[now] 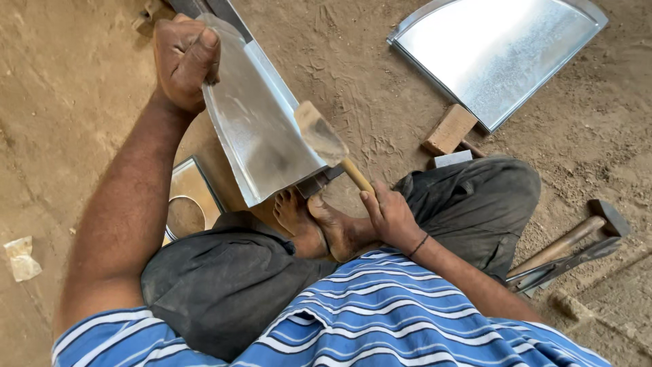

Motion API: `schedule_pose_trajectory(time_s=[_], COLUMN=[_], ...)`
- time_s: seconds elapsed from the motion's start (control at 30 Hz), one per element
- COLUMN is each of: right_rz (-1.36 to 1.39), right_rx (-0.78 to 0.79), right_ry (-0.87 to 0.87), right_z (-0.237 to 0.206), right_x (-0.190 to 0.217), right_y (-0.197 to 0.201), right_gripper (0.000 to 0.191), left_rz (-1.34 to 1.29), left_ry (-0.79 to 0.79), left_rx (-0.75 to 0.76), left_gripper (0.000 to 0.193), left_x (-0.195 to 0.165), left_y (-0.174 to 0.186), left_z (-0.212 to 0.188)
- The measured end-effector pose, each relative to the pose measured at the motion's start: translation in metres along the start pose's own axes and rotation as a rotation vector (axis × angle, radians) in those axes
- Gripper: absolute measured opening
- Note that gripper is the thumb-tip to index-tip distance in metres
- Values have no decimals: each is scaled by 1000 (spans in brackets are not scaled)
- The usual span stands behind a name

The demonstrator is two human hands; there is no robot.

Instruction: The person sits on the ground and hammers sheet metal pieces with a wooden mallet, bending and flattening the edges of fan-shaped and rectangular panels over a metal bar. They reposition and turn the panels repeatedly, working one piece at a time and setting finished pieces aside.

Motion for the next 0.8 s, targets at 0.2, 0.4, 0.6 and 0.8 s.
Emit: schedule_pose_trajectory(time_s=[0.2,0.4,0.6,0.8], right_rz=[36,-79,85,190], right_rx=[43,184,139,210], right_ry=[-205,-347,-261,-320], right_z=[-14,-11,2,47], right_x=[-35,-60,-49,-40], right_y=[2,-8,-6,-26], right_gripper=[39,45,49,48], left_rz=[-11,107,-265,168], left_ry=[73,9,1223,959], left_rx=[-15,-147,-4,-327], left_gripper=[68,43,28,16], left_x=[9,5,88,38], left_y=[1,17,23,52], left_z=[-1,-28,-112,-120])
Point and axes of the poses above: each hand's wrist, its own z-axis towards the middle knuckle, its own y-axis out of the back of the hand, x = y × z, the point moved 10 cm from there along z, towards the middle knuckle, and after that the axes turned 10 degrees about z, right-handed, at the moved point
